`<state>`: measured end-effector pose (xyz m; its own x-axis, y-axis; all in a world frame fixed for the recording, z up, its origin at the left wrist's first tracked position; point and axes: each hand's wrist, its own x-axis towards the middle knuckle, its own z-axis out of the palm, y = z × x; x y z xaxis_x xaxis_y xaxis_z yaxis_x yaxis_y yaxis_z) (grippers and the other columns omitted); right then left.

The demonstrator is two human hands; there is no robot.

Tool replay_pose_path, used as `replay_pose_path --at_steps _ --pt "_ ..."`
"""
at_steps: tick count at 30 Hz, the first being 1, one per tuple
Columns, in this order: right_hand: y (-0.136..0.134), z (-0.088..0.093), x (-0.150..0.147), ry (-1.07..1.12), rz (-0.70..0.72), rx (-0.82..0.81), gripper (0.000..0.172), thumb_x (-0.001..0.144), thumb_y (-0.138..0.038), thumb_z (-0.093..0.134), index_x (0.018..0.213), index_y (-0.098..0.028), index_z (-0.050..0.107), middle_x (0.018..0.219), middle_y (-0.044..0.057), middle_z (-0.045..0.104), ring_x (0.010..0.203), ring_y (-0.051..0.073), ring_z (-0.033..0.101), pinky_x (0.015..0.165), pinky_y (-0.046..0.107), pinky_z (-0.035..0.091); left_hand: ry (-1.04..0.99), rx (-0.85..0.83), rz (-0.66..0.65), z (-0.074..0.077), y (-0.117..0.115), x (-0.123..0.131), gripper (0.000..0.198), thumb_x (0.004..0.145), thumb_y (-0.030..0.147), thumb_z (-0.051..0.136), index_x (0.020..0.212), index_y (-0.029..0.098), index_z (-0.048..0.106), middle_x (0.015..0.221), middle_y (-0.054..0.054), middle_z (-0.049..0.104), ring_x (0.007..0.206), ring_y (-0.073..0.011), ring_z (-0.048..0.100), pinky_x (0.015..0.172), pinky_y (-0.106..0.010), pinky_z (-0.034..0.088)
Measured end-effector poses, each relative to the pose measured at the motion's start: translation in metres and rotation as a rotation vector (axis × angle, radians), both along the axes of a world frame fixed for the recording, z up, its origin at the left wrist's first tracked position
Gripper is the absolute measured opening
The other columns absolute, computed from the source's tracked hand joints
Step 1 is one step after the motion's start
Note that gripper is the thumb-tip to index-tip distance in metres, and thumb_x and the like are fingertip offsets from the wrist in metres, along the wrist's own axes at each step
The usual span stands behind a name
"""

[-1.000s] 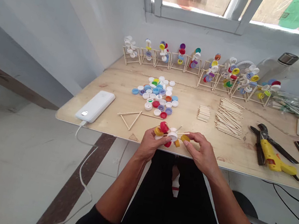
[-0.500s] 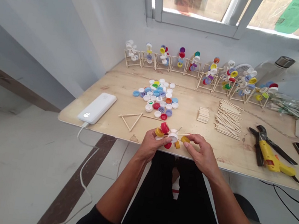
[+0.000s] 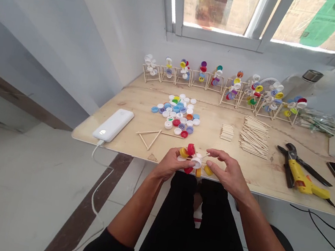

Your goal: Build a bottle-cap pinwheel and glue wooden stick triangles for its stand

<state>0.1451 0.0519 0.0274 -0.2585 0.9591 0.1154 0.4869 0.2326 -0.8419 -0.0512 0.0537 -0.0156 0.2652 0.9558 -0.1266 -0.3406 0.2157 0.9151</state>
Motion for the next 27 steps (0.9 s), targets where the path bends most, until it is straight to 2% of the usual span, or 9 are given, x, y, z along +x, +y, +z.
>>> replay_pose_path --at_steps 4,8,13,19,23,27 --pt "0.003 0.000 -0.004 -0.048 0.089 0.016 0.038 0.078 -0.040 0.061 0.112 -0.023 0.061 0.107 0.005 0.066 0.104 0.021 0.057 0.094 0.039 0.042 0.050 0.023 -0.060 0.003 0.001 0.000 0.045 0.053 0.026 0.084 0.092 0.012 0.067 0.079 -0.004 0.066 0.070 -0.0156 0.060 0.066 -0.027 0.047" --pt "0.005 0.000 -0.006 -0.104 0.144 0.020 0.036 0.077 -0.039 0.062 0.109 -0.023 0.062 0.105 0.004 0.067 0.099 0.021 0.059 0.092 0.039 0.044 0.040 0.042 -0.067 0.006 0.001 0.002 0.047 0.050 0.030 0.085 0.090 0.013 0.066 0.080 -0.003 0.066 0.071 -0.0154 0.060 0.067 -0.026 0.047" --pt "0.004 -0.003 -0.009 -0.069 0.096 0.036 0.035 0.077 -0.039 0.061 0.109 -0.023 0.063 0.104 0.005 0.067 0.098 0.021 0.060 0.089 0.038 0.046 -0.014 0.029 -0.044 0.008 -0.001 0.003 0.045 0.050 0.031 0.085 0.088 0.014 0.066 0.079 -0.003 0.066 0.070 -0.0146 0.060 0.068 -0.025 0.046" --pt "0.004 -0.005 -0.017 0.014 0.015 0.047 0.040 0.077 -0.039 0.061 0.114 -0.023 0.060 0.103 0.005 0.067 0.092 0.020 0.062 0.086 0.037 0.047 -0.090 0.045 -0.029 0.008 -0.001 0.000 0.050 0.055 0.029 0.083 0.100 0.013 0.067 0.085 -0.007 0.068 0.073 -0.0162 0.061 0.069 -0.026 0.046" --pt "0.005 -0.006 -0.024 0.036 0.018 0.041 0.040 0.078 -0.038 0.060 0.115 -0.023 0.060 0.103 0.005 0.068 0.093 0.021 0.062 0.087 0.039 0.046 -0.110 0.023 -0.026 0.008 0.000 -0.003 0.042 0.057 0.024 0.082 0.094 0.013 0.068 0.082 -0.006 0.068 0.073 -0.0151 0.060 0.070 -0.026 0.046" --pt "0.008 -0.002 -0.026 0.063 0.060 0.030 0.044 0.079 -0.039 0.060 0.119 -0.023 0.057 0.104 0.006 0.067 0.097 0.021 0.061 0.090 0.040 0.044 -0.099 0.002 0.036 0.010 -0.001 -0.008 0.039 0.056 0.025 0.083 0.090 0.012 0.068 0.082 -0.005 0.067 0.074 -0.0161 0.061 0.069 -0.026 0.047"
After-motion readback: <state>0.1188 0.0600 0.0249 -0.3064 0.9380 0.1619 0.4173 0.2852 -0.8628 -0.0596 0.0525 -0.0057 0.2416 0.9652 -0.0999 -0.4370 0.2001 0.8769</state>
